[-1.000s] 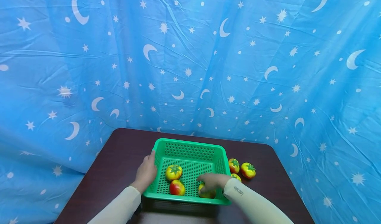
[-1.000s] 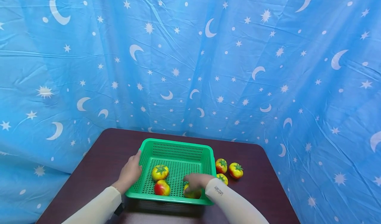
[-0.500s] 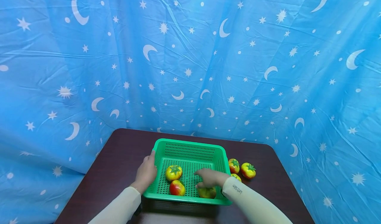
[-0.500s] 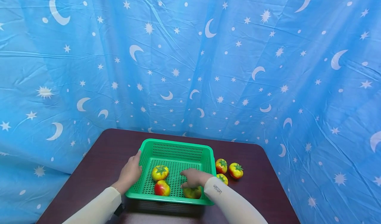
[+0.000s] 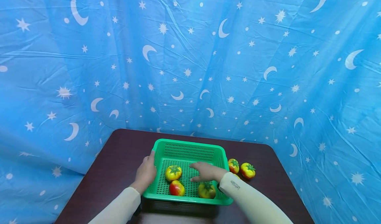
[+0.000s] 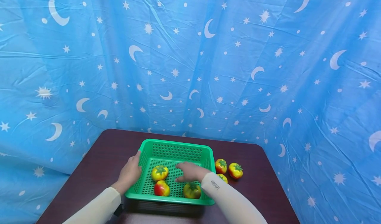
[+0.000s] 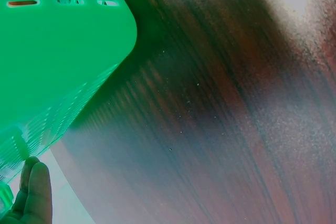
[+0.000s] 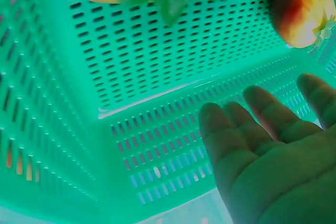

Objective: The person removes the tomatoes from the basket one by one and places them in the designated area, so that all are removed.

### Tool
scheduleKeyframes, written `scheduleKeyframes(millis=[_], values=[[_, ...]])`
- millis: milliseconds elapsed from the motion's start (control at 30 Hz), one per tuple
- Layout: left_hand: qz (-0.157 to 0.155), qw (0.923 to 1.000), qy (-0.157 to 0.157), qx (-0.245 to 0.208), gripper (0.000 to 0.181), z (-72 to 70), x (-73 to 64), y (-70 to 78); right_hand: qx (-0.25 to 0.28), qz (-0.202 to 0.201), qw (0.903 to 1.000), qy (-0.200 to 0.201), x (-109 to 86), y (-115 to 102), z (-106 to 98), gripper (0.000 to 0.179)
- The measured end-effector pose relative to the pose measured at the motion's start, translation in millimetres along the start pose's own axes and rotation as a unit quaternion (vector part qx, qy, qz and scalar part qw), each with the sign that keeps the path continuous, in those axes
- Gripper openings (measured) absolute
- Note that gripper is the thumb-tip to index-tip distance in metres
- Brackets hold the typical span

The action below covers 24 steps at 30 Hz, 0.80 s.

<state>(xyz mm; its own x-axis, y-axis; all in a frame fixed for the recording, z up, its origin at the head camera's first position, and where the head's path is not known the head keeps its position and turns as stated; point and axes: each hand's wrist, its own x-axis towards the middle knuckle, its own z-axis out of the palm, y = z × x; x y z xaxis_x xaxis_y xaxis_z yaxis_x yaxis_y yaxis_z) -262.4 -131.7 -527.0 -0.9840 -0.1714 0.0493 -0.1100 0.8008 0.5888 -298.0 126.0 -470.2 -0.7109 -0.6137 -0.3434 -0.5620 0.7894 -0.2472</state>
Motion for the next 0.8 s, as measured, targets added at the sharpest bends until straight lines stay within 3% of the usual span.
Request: scheduleKeyframes(millis=[233, 800], values=[[0.001, 1.0000, 0.000, 0.000, 0.068, -1.3, -0.9, 0.5, -0.001, -0.004, 0.9998, 0.021, 11.3, -14.3, -0.4, 0.063], [-0.002, 1.0000, -0.003, 0.001, 0.068, -2.2, -1.8, 2.3, 0.012, -0.007, 0.9995, 0.030, 44.4, -37.6, 22.7, 0.069]])
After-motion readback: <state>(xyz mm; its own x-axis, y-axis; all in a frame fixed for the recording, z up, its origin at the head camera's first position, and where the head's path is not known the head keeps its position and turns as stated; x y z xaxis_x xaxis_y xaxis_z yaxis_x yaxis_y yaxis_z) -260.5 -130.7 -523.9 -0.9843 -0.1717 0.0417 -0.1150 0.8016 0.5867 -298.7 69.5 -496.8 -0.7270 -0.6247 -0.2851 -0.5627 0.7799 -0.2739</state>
